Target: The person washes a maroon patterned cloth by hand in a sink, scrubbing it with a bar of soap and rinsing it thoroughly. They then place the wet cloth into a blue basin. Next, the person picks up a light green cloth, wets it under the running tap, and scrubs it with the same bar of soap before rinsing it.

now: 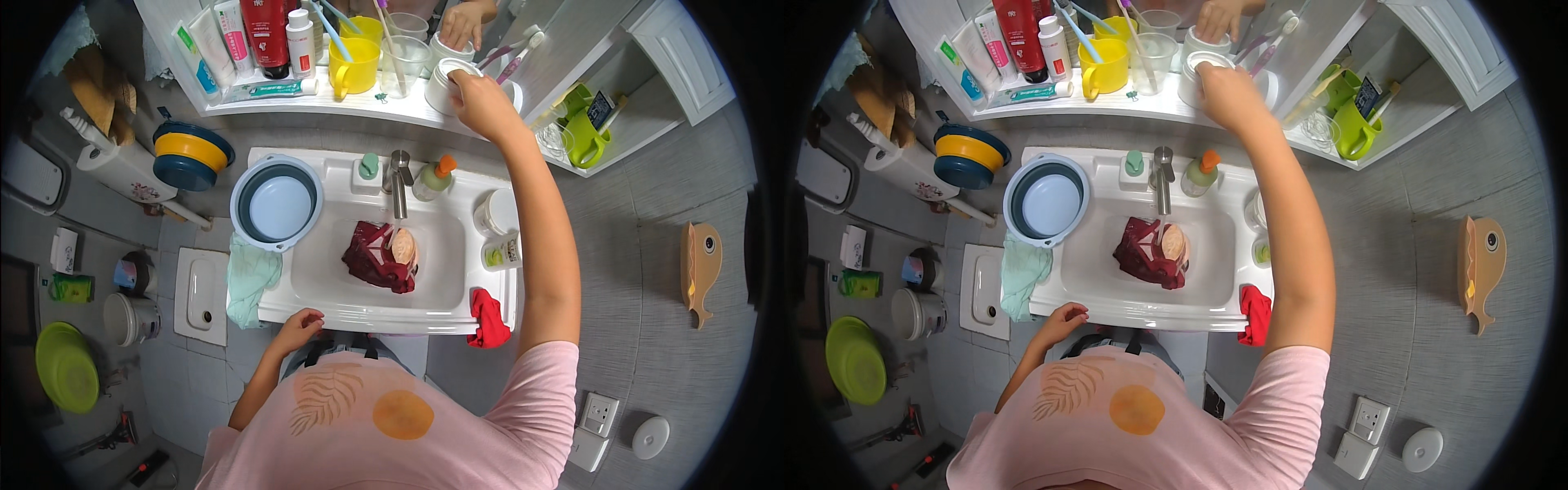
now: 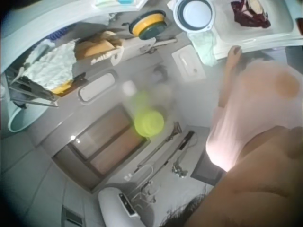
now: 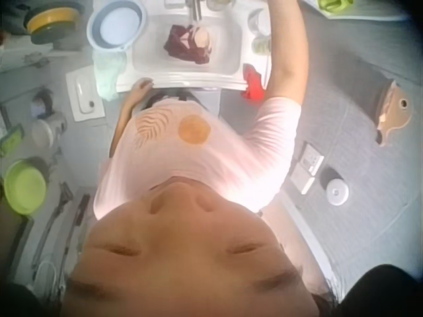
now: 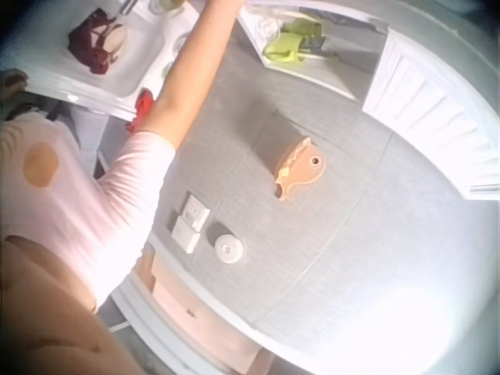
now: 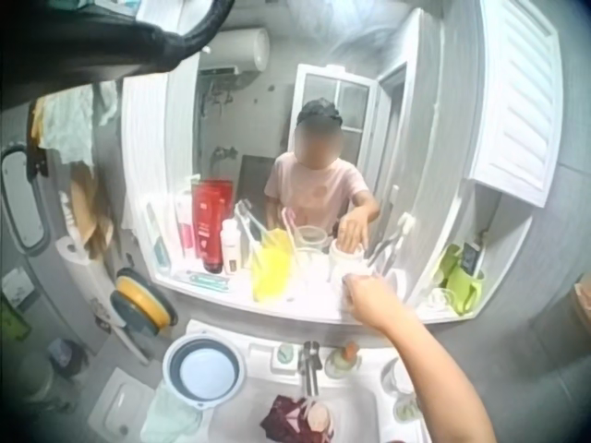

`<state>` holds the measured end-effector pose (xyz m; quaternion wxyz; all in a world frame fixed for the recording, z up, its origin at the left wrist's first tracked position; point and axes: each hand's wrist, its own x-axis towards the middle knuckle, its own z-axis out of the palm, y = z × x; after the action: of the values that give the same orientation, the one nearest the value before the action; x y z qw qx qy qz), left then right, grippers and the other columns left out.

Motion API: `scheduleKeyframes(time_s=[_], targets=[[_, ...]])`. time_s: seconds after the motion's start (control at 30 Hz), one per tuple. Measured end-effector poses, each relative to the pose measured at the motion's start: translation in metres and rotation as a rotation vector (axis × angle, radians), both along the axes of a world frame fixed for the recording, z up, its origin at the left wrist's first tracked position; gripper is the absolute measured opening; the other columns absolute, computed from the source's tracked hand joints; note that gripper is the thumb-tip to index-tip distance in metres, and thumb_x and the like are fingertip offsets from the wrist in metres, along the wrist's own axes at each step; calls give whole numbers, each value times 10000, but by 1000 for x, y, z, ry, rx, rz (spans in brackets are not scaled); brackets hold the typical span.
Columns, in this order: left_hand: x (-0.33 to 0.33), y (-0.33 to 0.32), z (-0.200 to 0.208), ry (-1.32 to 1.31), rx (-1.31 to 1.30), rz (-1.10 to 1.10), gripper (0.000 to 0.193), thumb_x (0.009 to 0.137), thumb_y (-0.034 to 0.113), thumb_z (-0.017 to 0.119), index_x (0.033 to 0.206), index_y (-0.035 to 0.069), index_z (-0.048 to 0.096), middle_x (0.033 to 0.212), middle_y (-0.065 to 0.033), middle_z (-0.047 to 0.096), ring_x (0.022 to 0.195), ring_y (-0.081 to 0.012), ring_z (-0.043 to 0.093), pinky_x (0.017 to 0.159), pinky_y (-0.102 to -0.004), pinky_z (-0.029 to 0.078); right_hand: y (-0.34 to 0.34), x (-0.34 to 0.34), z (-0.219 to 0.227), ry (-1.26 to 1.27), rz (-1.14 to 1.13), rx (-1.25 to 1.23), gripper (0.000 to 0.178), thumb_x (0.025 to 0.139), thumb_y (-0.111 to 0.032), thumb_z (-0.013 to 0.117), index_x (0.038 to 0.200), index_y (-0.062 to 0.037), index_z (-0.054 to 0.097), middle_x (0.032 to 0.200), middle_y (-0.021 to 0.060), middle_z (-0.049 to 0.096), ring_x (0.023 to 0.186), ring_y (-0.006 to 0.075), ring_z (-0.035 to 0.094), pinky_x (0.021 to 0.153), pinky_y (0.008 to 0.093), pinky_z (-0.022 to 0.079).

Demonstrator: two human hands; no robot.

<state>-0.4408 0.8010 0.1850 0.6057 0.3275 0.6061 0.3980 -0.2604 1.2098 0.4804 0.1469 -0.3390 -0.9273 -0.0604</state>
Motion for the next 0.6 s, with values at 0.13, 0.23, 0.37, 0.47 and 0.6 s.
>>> scheduleKeyframes(time_s=[0.13,0.23,0.37,0.47,0.6], targets=[[-1,-2,-4,10,3,-8,192,841,105,576,1012,19,551,802,-24,587,714,-90,561,652,-227,469,2,3,0,8,29,31,305,701,-49,611,997,-2,550,904,203,610,850,369,571,744,424,449],[0,-3,-5,6,-14,-5,193,839,105,579,1010,20,553,801,-21,586,714,-86,559,654,-223,469,3,5,1,16,45,50,313,702,-59,614,1005,-6,556,907,197,614,856,357,577,782,428,440],[3,-4,-6,11,-21,-14,189,838,104,580,1010,29,560,800,-16,583,719,-78,552,658,-216,466,3,7,-2,27,68,95,317,716,-76,602,1026,-23,568,885,177,627,867,329,586,868,450,400],[5,-4,-9,14,-20,-30,188,838,104,580,1012,34,564,799,-12,582,723,-75,545,664,-213,461,1,9,2,52,50,8,327,722,-88,596,1044,-31,573,891,161,630,887,311,582,919,479,357],[6,-3,-9,12,-15,-48,190,838,110,582,1012,35,566,796,-9,579,723,-73,537,671,-213,454,2,10,8,9,32,-32,338,714,-78,598,1050,-44,578,935,155,625,890,309,581,872,422,412]])
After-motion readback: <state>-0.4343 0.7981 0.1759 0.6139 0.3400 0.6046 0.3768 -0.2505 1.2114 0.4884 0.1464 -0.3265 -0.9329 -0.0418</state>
